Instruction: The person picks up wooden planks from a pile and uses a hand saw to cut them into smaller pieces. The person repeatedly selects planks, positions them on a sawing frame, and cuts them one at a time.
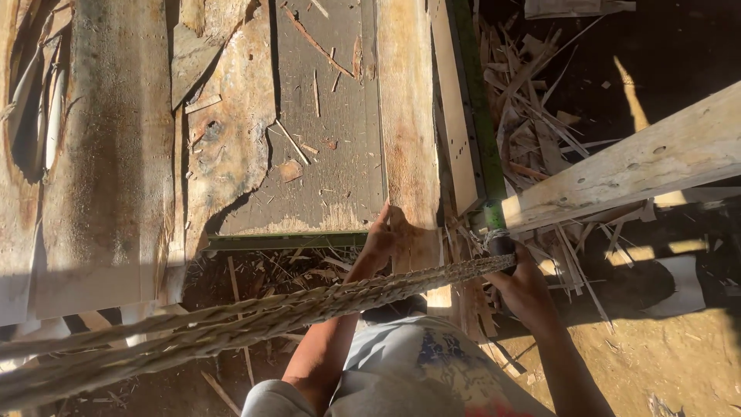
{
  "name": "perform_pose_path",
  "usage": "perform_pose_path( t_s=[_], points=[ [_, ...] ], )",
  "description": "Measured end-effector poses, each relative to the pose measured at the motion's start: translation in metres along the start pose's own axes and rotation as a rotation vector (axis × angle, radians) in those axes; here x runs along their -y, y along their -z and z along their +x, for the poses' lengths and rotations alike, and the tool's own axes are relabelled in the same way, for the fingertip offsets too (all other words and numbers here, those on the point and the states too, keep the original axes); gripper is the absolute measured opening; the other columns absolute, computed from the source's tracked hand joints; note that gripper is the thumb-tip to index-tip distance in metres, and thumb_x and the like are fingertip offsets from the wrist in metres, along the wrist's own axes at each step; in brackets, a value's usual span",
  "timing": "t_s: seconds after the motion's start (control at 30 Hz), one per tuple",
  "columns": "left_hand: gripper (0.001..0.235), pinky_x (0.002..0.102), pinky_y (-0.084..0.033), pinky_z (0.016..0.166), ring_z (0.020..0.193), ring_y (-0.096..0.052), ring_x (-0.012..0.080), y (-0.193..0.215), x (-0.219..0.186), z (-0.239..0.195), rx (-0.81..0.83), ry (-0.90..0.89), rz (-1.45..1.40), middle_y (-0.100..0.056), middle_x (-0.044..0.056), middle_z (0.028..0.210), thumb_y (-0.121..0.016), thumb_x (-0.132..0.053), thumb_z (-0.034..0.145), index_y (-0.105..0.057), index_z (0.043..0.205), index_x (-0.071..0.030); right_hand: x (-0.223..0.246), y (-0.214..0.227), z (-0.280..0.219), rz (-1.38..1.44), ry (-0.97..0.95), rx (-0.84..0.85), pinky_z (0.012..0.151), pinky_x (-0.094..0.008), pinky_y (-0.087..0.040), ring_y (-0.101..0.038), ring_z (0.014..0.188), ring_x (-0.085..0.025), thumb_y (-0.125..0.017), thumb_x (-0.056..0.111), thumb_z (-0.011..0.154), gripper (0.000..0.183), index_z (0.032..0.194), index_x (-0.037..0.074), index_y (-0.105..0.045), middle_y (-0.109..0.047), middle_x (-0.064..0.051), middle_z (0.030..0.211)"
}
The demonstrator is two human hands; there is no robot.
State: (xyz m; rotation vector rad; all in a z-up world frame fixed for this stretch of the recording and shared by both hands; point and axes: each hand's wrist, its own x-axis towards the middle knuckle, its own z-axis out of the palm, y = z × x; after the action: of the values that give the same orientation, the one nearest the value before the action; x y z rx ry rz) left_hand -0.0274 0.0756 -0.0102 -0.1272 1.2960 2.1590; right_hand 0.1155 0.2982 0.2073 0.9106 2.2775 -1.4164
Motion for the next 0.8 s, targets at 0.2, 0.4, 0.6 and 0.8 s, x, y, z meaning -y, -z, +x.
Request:
perform_pose_path(
  t_s=[0.2, 0.4, 0.6, 0.8],
  points=[
    [0.103, 0.03, -0.045, 0.051, 0.076, -0.055, 0.0167, 0.02, 0.036, 0.08, -0.094, 0.139, 0.09, -0.063, 0.027, 0.131, -0.052, 0.021, 0.091, -0.011, 0.169, -0.03, -0.001, 0.012, -0.005, -0.088, 0.217, -0.079, 0.062, -0.04, -0.053, -0.068, 0.068, -0.024, -0.069, 0.023, 0.084, 0.055, 0.135, 0.008, -0.054, -0.071, -0.014, 0.093],
    [0.103, 0.017, -0.055, 0.093, 0.119, -0.06, 0.0145, 0.028, 0.035, 0.094, -0.067, -0.012, 0.253, -0.035, 0.023, 0.166, -0.056, 0.018, 0.094, -0.005, 0.17, -0.03, -0.018, -0.001, 0.004, -0.148, 0.204, -0.115, 0.072, -0.041, -0.054, -0.07, 0.078, -0.026, -0.068, 0.025, 0.086, 0.052, 0.133, 0.01, -0.054, -0.071, -0.013, 0.098],
    [0.1, 0.03, -0.053, 0.101, 0.129, -0.055, 0.0256, 0.0, 0.008, 0.066, -0.182, 0.009, 0.272, -0.019, 0.02, 0.167, -0.051, 0.021, 0.091, -0.002, 0.164, -0.027, -0.022, -0.009, 0.008, -0.097, 0.235, -0.099, 0.067, -0.041, -0.054, -0.068, 0.072, -0.024, -0.067, 0.026, 0.087, 0.047, 0.129, 0.01, -0.055, -0.069, -0.012, 0.094],
    [0.094, 0.035, -0.055, 0.103, 0.125, -0.062, 0.0336, -0.017, -0.014, 0.041, -0.2, 0.033, 0.175, -0.026, 0.017, 0.166, -0.042, 0.022, 0.088, -0.014, 0.165, -0.024, -0.015, -0.004, 0.004, -0.095, 0.088, -0.054, 0.058, -0.039, -0.054, -0.066, 0.062, -0.023, -0.065, 0.023, 0.088, 0.054, 0.138, 0.012, -0.049, -0.065, -0.013, 0.081]
  ],
)
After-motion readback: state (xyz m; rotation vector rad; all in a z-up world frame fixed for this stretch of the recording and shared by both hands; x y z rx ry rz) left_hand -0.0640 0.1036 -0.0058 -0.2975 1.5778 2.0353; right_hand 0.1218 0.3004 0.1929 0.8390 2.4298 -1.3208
